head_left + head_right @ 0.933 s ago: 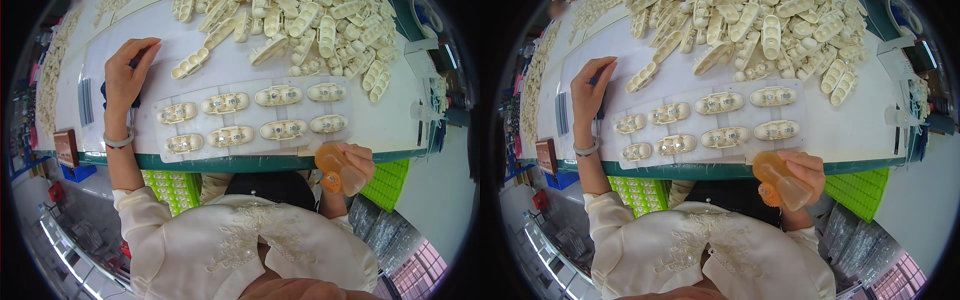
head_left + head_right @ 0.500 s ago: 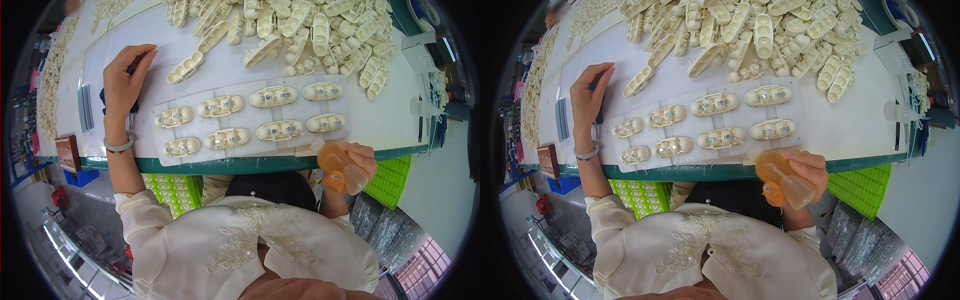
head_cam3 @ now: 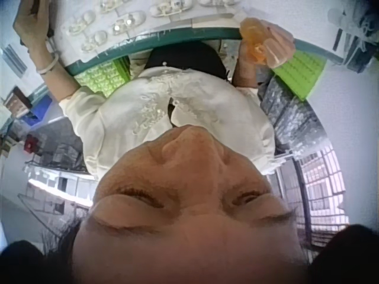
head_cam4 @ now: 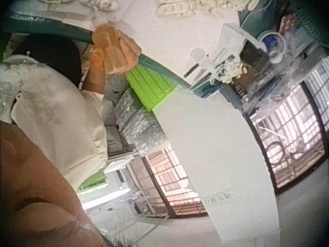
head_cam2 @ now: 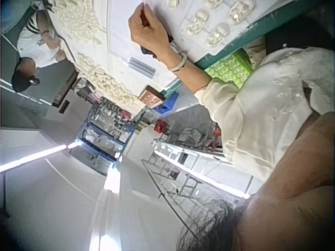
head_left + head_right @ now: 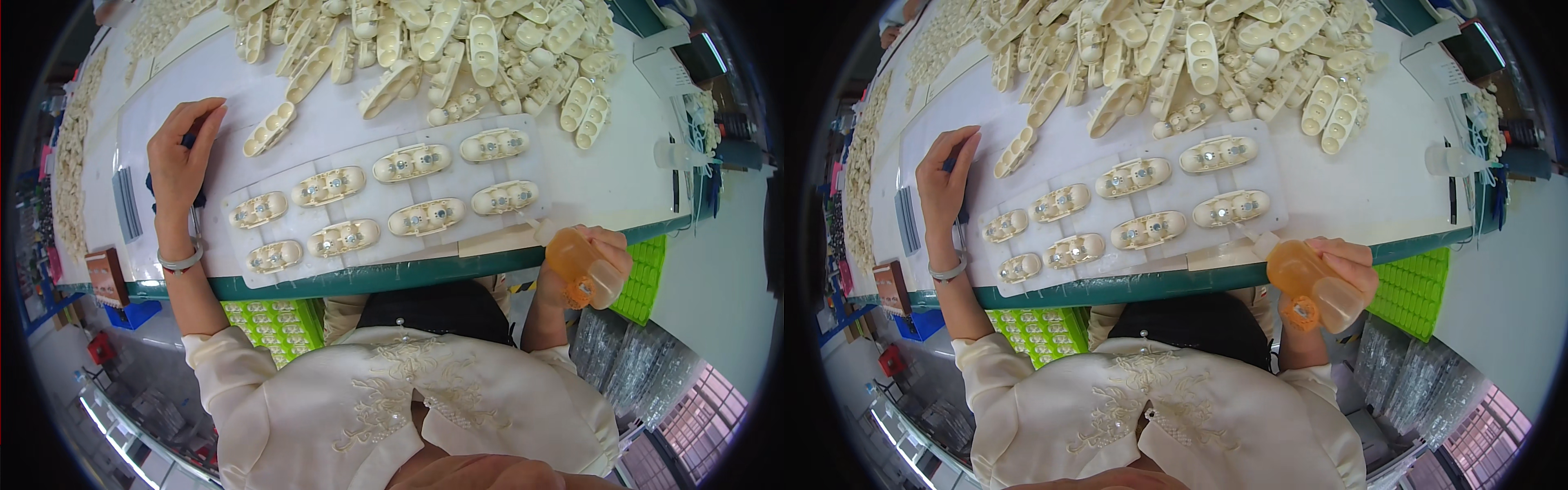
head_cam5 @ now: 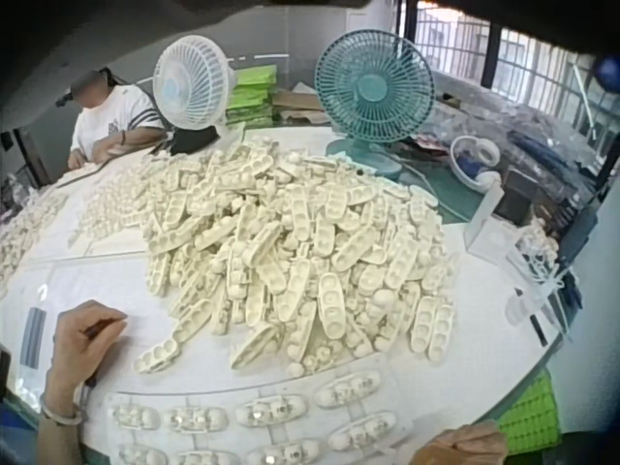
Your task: Assembling small plastic components by inserting pins and applying adhesive.
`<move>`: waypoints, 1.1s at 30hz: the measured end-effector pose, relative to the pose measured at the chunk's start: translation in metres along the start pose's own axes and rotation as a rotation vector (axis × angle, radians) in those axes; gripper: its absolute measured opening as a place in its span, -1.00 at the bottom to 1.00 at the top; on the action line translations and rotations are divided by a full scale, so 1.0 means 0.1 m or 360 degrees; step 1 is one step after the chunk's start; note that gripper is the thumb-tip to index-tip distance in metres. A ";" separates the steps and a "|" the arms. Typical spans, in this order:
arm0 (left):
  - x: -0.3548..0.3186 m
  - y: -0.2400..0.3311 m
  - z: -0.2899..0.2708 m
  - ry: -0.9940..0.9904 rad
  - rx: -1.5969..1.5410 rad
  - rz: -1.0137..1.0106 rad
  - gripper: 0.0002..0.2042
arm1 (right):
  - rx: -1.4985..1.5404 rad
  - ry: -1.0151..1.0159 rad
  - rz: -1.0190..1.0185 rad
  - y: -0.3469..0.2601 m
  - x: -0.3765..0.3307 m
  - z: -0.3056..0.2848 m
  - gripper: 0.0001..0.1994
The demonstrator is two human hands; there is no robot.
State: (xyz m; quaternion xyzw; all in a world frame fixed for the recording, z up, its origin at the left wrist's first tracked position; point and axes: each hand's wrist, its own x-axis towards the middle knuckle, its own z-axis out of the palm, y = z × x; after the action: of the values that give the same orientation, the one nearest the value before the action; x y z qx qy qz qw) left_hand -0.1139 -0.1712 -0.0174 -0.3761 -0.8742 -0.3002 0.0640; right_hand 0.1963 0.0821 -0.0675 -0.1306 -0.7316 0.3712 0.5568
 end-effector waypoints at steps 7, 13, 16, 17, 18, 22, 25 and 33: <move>0.00 -0.01 0.02 -0.0005 -0.0020 -0.0044 -0.88 | -0.0142 -0.0196 0.0069 -0.06 0.01 -0.01 -0.67; 0.00 -0.01 0.03 -0.0027 -0.0010 -0.0068 -0.88 | 0.0056 -0.0196 0.0244 -0.04 0.01 -0.03 -0.68; 0.00 -0.01 0.03 -0.0037 0.0007 -0.0080 -0.88 | 0.0072 -0.0180 0.0232 -0.02 0.02 -0.04 -0.68; 0.00 -0.02 0.03 -0.0040 0.0005 -0.0074 -0.88 | 0.0067 -0.0174 0.0232 -0.02 0.02 -0.05 -0.68; 0.00 -0.03 0.03 -0.0037 -0.0012 -0.0078 -0.88 | 0.0021 -0.0152 0.0192 -0.02 0.02 -0.05 -0.68; 0.00 -0.02 0.02 -0.0047 -0.0023 -0.0094 -0.88 | 0.0115 -0.0041 0.0180 0.01 0.06 -0.01 -0.71; -0.01 -0.05 0.01 -0.0126 -0.0022 -0.0155 -0.85 | 0.0043 -0.0080 0.0161 0.03 0.04 -0.02 -0.72; -0.01 -0.03 0.03 -0.0064 -0.0058 -0.0106 -0.88 | 0.0002 -0.0202 0.0164 -0.03 0.07 0.00 -0.72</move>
State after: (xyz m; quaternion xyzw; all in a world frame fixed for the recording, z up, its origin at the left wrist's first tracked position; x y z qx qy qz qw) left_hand -0.1154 -0.1714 -0.0219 -0.3540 -0.8817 -0.3105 0.0295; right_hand 0.1941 0.0844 -0.0608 -0.1440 -0.7574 0.4072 0.4897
